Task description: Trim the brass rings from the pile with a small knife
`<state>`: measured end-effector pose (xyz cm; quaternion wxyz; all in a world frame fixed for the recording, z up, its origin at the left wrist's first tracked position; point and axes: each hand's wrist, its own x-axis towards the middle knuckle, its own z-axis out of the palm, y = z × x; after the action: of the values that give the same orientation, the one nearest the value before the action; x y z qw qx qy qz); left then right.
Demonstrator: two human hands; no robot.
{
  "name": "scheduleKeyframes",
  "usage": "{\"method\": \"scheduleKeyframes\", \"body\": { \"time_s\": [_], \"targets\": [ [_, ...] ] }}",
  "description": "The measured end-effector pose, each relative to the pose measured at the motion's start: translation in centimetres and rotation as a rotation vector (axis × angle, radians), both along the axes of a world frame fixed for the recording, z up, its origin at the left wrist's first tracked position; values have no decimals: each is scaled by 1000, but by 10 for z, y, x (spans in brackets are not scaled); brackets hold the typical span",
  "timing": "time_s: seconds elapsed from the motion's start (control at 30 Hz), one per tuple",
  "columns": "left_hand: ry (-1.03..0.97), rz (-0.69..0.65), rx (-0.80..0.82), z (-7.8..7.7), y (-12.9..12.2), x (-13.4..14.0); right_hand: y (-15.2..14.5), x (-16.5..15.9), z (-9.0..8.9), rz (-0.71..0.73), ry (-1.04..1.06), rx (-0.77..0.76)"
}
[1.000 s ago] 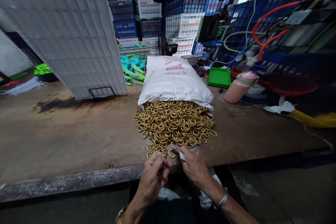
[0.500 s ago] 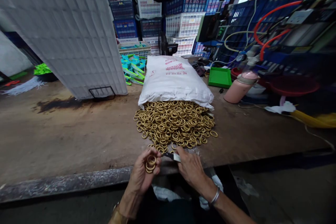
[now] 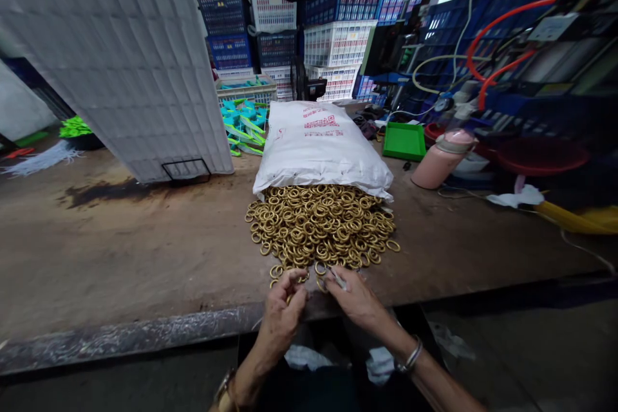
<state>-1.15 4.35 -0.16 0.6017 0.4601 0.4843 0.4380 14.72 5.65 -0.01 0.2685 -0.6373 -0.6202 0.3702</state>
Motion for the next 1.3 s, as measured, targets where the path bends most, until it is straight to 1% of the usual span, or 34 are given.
{"method": "scheduleKeyframes", "body": {
  "time_s": [0.07,0.13,0.23,0.3,0.33,0.4,0.47,0.6,0.7,0.8,0.87,0.93,1.03,1.1,1.17,1.2,1.3],
  "targets": [
    [74,-56,151,1,1,3,-1,-1,3,16,198,-58],
    [93,-121,238,3,1,5,-4,-3,3,16,373,-134],
    [84,-160,245,5,2,6,-9,-6,3,10,545,-273],
    [77,-144,225,5,3,6,-11,-8,5,20,596,-364],
    [78,-124,221,4,3,6,-11,-8,6,14,601,-383],
    [86,-73,227,3,4,5,-12,-9,7,-15,579,-352],
    [108,-41,241,4,4,4,-12,-8,7,-32,520,-270],
    [132,-67,227,9,1,7,-10,-8,2,36,397,-115],
    [47,-116,121,10,0,9,-9,-11,1,30,383,-88],
    [-76,-193,-34,7,-1,9,-9,-14,4,30,384,-65],
    [-128,-222,-120,6,-1,9,-9,-15,6,41,372,-39],
    [-155,-219,-163,7,-1,10,-9,-16,8,45,376,-33],
    [-191,-199,-186,9,-3,11,-9,-13,8,31,368,-34],
    [-205,-174,-197,10,-4,11,-10,-10,6,-12,290,-13],
    [-209,-152,-189,9,-4,12,-11,-7,3,-30,157,30],
    [-208,-142,-182,8,-4,12,-12,-5,1,-13,88,56],
    [-193,-126,-151,6,-3,13,-17,-5,-3,114,-86,121]
  ]
}}
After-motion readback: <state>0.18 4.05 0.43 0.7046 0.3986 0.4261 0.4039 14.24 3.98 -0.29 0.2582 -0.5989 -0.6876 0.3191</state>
